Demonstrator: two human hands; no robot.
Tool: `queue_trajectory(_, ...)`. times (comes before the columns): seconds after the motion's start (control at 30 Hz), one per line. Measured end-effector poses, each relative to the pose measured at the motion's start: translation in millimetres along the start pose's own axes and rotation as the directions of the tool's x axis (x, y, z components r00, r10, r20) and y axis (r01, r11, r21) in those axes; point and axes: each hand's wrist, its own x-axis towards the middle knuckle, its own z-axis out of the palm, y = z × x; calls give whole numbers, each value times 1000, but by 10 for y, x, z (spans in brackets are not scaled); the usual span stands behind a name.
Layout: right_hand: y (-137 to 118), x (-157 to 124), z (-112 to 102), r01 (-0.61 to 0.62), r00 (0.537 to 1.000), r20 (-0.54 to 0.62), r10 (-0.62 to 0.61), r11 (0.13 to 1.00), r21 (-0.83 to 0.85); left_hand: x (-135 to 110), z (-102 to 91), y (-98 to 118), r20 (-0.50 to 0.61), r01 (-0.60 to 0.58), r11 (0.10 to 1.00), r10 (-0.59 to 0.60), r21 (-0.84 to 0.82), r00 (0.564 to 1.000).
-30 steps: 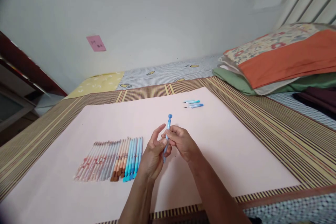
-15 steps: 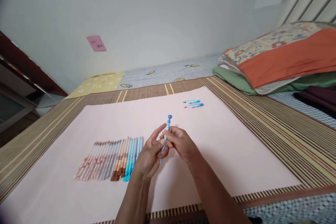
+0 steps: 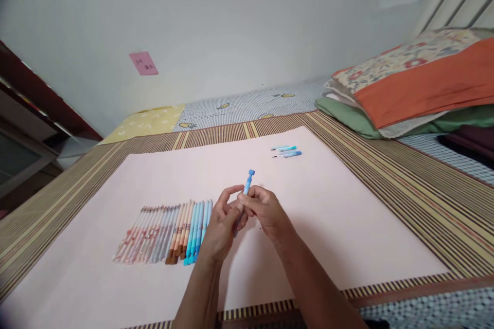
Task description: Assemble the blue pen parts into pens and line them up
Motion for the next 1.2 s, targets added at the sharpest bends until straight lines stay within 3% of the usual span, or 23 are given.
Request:
queue_trajectory(0.13, 8, 11, 15, -16, 1000, -9, 16, 998, 58, -12, -2, -2, -55, -9, 996, 13, 85, 998)
queue_trajectory(0.23, 12, 12, 6, -28, 1000, 2, 28, 997, 70, -22, -1, 31, -36, 11, 994, -7, 108, 999)
queue_trajectory(0.4, 16, -17, 39, -20, 996, -89, 13, 997, -71, 0, 46, 33, -61, 48, 990, -40, 133, 997)
queue_trajectory(0.5, 14, -28, 72, -29, 993, -120, 9, 986, -161, 22, 55, 1, -102, 48, 997, -41, 68, 994)
queue_trajectory(0.7, -147, -49, -104, -19, 991, 122, 49, 971, -240, 50, 0, -8, -151, 27, 1000, -27, 1, 988)
queue_trajectory(0.77, -220, -60, -193, -9, 990, 133, 50, 956, -295, 52, -3, 3, -158, 0, 1000, 3, 20, 987)
queue_trajectory(0.83, -268, -64, -242, 8, 997, 69, 17, 936, -353, 49, 9, 9, -159, -1, 999, 7, 40, 987)
queue_trajectory(0.97, -291, -55, -181, 50, 996, -48, -73, 930, -364, 40, 44, -10, -106, 30, 999, -26, 38, 994)
queue_trajectory(1.2, -317, -75, -48, 107, 992, -19, -122, 930, -351, 43, 69, -7, -14, 146, 989, -147, -23, 989)
